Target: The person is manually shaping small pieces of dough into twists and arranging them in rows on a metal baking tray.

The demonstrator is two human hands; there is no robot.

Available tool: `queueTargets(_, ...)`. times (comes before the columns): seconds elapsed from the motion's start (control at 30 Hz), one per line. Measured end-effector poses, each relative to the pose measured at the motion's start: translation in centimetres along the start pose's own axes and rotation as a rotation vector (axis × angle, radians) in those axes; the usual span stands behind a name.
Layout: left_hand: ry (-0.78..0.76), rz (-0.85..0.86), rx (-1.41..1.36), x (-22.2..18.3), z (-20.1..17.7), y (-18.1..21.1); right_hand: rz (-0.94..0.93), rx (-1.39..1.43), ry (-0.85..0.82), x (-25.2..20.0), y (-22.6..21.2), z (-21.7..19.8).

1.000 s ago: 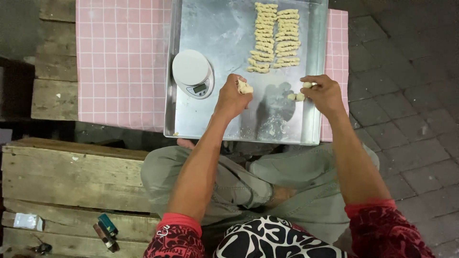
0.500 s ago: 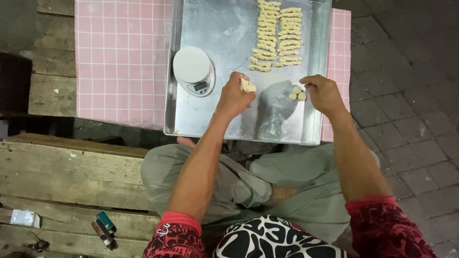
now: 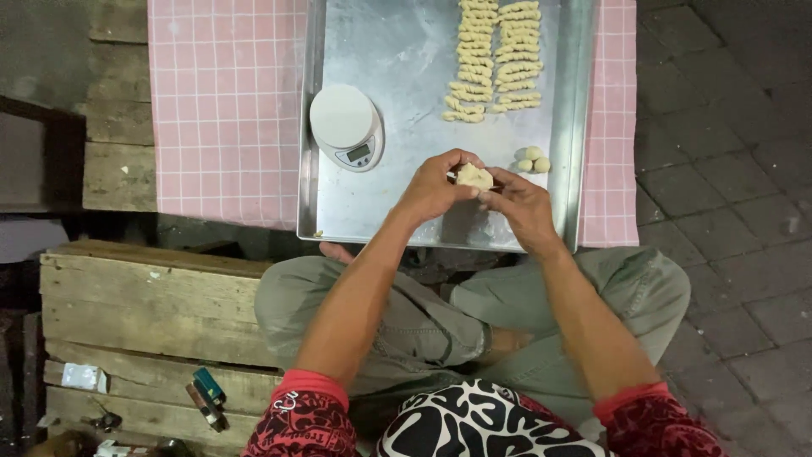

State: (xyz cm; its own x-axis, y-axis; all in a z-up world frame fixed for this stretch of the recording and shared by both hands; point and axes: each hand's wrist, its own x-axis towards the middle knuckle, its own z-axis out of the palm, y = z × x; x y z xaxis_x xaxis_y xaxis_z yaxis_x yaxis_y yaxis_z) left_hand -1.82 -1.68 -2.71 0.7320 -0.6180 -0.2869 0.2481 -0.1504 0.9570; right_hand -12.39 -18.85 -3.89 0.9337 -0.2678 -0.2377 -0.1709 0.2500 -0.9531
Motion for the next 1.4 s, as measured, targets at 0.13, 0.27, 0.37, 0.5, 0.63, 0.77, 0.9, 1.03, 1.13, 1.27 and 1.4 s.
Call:
queueTargets(0.13,-0.027,-0.009,0.076,-0.1,0.3,0.1,0.030,0.048,0.048,0.1,0.9,-0.6)
queueTargets(0.27,-0.058,0.023,0.027,0.3,0.4,-0.8,0.035,0.070,0.089,0.5,1.7,-1.3)
queueTargets(0.37,-0.081,0.027,-0.123,0.7,0.4,-1.6,0.086,0.194,0.123,0.8,2.1,-1.5)
queueTargets(0.5,-0.102,-0.025,-0.307,0.3,0.7,-0.8,0.153,0.376,0.180,0.5,1.1,-0.6)
queueTargets(0.63,-0.092,-0.066,-0.408,0.8,0.9,-1.1,0.168,0.472,0.217,0.3,0.9,0.2)
queueTargets(0.77,0.085,-0.293,-0.544,0.9,1.5,0.3,0.130,0.559,0.265,0.7,0.9,0.4)
queueTargets(0.9,0.231,-0.215,-0.283,1.7,-0.6,-1.5,0.089,0.496,0.250,1.0,-0.5,-0.4)
queueTargets(1.03,0.171,-0.205,0.494,2.7,-2.3,-4.2,0.120,0.324,0.207,-0.3,-0.7,0.5)
queueTargets(1.13,0.095,-0.271,0.875,2.0,-1.5,-4.5,0.125,0.064,0.134,-0.2,1.9,-0.2)
queueTargets(1.27,0.114,-0.161,1.076,2.0,-1.2,-2.5,0.064,-0.050,0.123,0.1,2.9,0.4)
queueTargets(1.4,-0.014,-0.075,0.474,-0.7,0.3,2.1,-0.013,-0.146,0.130,0.2,2.1,1.4)
